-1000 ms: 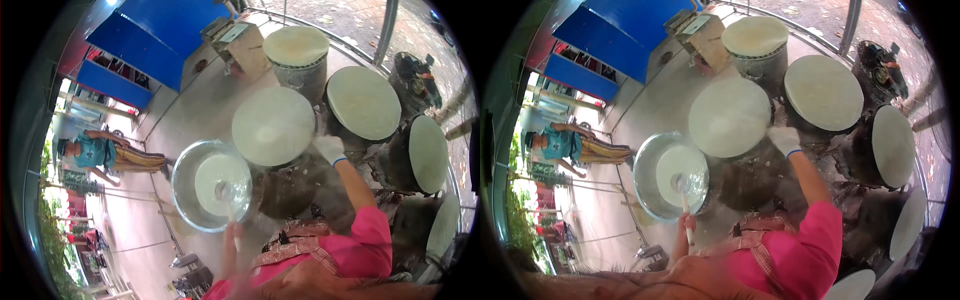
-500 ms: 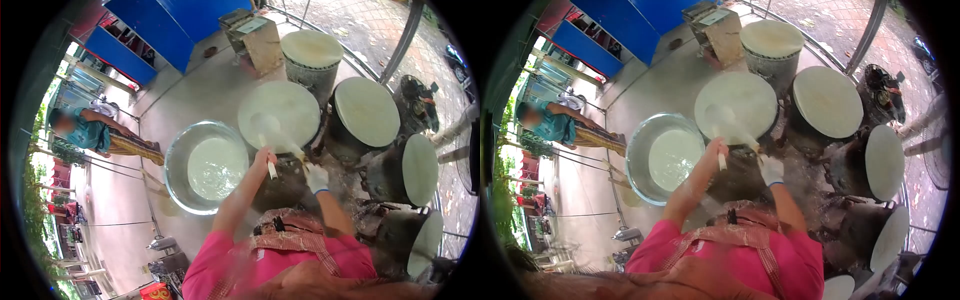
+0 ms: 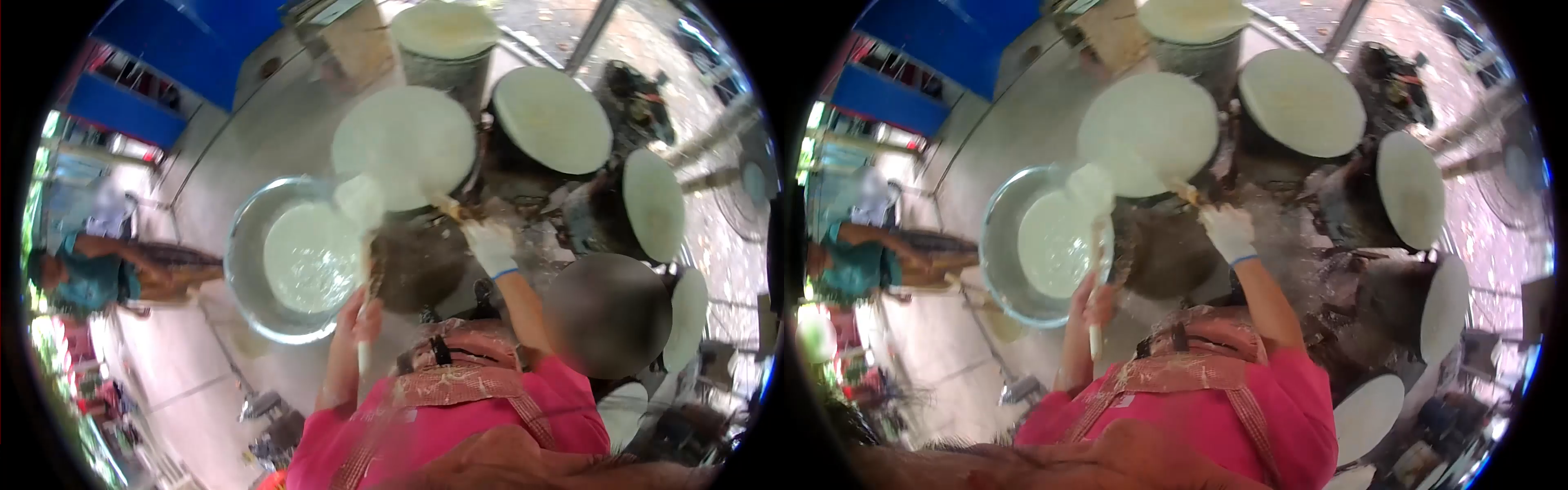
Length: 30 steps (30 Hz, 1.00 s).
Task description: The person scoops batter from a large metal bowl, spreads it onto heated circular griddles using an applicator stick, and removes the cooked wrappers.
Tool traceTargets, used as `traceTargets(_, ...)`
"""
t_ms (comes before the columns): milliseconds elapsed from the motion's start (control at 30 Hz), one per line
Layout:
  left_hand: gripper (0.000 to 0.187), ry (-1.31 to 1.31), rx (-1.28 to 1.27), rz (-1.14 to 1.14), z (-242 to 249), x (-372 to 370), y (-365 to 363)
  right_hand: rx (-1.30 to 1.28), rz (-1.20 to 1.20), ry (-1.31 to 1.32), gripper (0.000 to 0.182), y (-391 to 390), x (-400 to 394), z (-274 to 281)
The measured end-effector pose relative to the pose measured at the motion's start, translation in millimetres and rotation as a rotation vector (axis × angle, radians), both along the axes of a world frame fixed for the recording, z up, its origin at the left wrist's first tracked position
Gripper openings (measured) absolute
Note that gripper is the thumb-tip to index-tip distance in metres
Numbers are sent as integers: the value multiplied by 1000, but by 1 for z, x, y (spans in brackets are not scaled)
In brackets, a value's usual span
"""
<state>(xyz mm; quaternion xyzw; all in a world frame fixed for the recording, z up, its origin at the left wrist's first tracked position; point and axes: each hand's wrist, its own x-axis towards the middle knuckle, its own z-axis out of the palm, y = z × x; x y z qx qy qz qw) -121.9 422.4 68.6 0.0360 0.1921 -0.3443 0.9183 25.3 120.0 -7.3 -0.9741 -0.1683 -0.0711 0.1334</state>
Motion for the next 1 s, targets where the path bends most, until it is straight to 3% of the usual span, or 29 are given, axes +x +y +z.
traceTargets(67,50,-315,118,-86,-21,-20,-3,-30,-174,132,21,-27,16,-10)
traceTargets(167,51,-71,-106,-82,-34,-27,-33,113,-520,110,29,-104,25,7)
traceTargets(233,48,302,-146,-69,-48,-30,-56,234,-650,182,36,-164,23,13)
traceTargets(300,46,522,-185,-50,-59,-25,-72,171,-775,108,34,-212,22,15)
traceTargets(500,40,528,-171,-125,-52,-9,-123,-178,-600,101,34,-281,6,-18)
traceTargets(833,38,625,-56,-248,-11,54,-130,-48,-590,200,29,-248,-6,13)
traceTargets(933,41,590,-72,-368,-29,66,-113,256,-568,111,31,-260,-15,-1)
traceTargets(967,41,579,-22,-399,-30,69,-110,589,-525,182,32,-268,-23,-6)
traceTargets(1000,41,567,29,-442,-32,72,-107,726,-568,391,32,-268,-39,7)
